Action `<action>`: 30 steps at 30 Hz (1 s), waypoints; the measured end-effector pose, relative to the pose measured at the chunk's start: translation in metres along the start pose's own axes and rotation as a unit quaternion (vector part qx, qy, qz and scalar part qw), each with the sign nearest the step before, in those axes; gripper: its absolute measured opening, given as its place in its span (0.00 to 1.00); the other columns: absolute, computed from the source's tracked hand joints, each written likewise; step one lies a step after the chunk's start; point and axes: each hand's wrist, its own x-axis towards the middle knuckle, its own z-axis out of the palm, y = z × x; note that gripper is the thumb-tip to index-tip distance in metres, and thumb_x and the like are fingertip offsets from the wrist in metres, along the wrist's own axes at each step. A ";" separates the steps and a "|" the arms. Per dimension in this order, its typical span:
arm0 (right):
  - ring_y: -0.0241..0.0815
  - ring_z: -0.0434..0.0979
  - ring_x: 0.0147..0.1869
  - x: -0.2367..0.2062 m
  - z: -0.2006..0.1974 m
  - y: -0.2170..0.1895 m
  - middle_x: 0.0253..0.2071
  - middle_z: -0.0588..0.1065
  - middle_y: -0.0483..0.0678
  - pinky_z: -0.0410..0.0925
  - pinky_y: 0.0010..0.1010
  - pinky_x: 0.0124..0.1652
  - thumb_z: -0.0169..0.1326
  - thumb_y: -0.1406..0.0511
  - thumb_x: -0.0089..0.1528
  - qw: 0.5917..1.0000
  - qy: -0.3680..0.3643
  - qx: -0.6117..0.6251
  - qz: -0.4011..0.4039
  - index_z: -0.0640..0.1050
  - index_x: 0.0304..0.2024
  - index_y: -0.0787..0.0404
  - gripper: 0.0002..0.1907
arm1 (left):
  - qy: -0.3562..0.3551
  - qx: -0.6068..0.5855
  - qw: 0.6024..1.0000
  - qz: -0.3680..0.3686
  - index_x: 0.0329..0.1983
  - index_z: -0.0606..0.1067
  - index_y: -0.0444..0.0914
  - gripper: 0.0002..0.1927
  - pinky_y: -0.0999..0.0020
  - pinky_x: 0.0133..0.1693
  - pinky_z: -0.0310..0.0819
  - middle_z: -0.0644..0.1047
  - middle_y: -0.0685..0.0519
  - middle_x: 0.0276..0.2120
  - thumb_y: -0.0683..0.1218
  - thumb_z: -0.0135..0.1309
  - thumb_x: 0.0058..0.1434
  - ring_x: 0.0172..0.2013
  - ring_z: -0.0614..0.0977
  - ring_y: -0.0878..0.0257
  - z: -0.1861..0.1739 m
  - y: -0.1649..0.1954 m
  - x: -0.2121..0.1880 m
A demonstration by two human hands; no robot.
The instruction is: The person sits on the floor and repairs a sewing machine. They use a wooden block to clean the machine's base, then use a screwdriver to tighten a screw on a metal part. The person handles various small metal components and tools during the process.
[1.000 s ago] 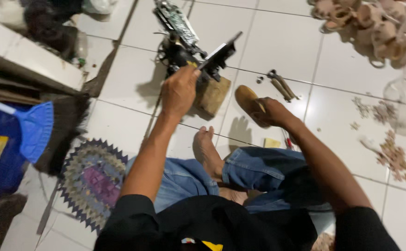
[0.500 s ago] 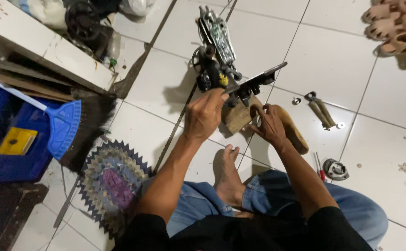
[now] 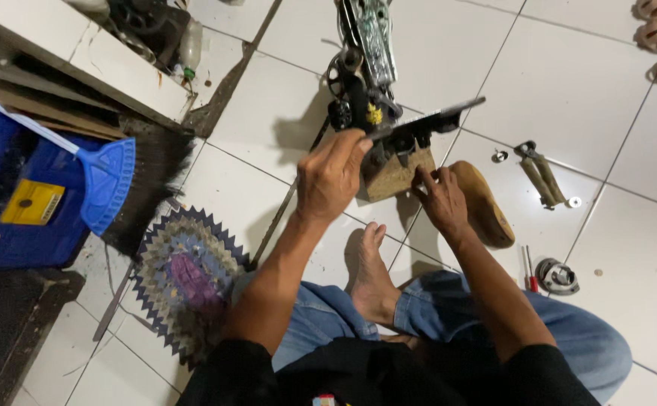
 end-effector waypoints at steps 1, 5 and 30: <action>0.55 0.73 0.52 0.000 0.000 0.001 0.46 0.73 0.52 0.71 0.44 0.45 0.63 0.61 0.61 1.000 0.011 0.010 -0.012 0.76 0.58 0.50 0.22 | 0.001 0.010 1.000 -0.004 0.44 0.77 0.33 0.07 0.59 0.36 0.80 0.82 0.45 0.39 0.44 0.57 0.71 0.37 0.85 0.48 0.000 0.001 -0.004; 0.58 0.73 0.52 -0.002 -0.005 0.002 0.48 0.73 0.54 0.71 0.45 0.49 0.62 0.63 0.60 1.000 0.001 0.020 -0.016 0.75 0.63 0.53 0.28 | 0.000 0.005 1.000 0.012 0.46 0.77 0.33 0.08 0.59 0.40 0.81 0.82 0.44 0.41 0.43 0.56 0.71 0.39 0.85 0.47 -0.003 0.003 -0.016; 0.58 0.79 0.50 0.007 -0.011 -0.008 0.57 0.69 0.57 0.76 0.43 0.40 0.54 0.63 0.69 0.994 -0.108 0.015 0.006 0.74 0.63 0.55 0.19 | -0.001 -0.006 1.000 0.006 0.45 0.77 0.35 0.07 0.60 0.34 0.80 0.83 0.45 0.38 0.45 0.57 0.71 0.36 0.86 0.49 0.006 -0.009 0.017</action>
